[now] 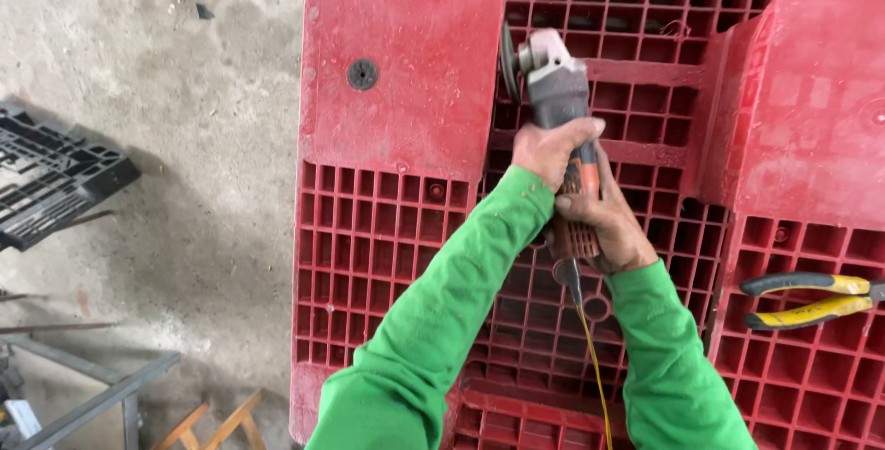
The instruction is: The person uses an angle grinder to smooth the edges of a red plastic pallet. They hold the tool with both hands and move it along the raised grid sections, then briefly pick up pliers before resuming grinding on another section.
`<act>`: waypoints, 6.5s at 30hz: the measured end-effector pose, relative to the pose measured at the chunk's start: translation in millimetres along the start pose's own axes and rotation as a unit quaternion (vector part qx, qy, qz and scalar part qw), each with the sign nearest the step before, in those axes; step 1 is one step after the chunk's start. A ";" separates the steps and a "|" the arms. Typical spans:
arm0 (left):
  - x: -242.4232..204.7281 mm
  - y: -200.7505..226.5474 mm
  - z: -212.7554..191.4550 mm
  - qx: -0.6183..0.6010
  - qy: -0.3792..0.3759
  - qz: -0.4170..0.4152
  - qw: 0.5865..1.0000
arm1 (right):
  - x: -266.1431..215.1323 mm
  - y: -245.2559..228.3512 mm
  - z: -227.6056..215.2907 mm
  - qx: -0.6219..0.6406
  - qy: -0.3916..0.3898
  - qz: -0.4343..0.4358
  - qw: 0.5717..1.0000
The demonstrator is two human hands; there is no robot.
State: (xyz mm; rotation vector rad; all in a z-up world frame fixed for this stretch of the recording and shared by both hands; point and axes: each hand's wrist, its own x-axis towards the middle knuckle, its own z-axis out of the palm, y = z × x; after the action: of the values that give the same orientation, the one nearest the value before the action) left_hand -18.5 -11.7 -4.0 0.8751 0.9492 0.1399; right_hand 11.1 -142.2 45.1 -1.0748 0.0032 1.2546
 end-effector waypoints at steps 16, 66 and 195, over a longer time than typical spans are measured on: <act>-57.3 -28.6 -6.7 -0.068 -0.011 -0.020 0.997 | -49.5 10.0 15.3 -0.064 0.059 0.070 0.994; -170.6 -44.4 -17.7 -0.021 -0.036 0.041 0.998 | -152.8 51.2 38.8 0.011 -0.014 -0.001 1.000; -8.6 20.7 30.7 -0.099 -0.324 -0.216 0.916 | -40.7 20.2 49.4 -0.108 0.372 -0.159 0.908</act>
State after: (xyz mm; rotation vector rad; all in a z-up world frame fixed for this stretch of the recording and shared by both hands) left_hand 4.9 -20.2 24.7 0.4507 0.4677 -0.4111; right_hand -45.8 -142.5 80.7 -1.6236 0.2660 0.5036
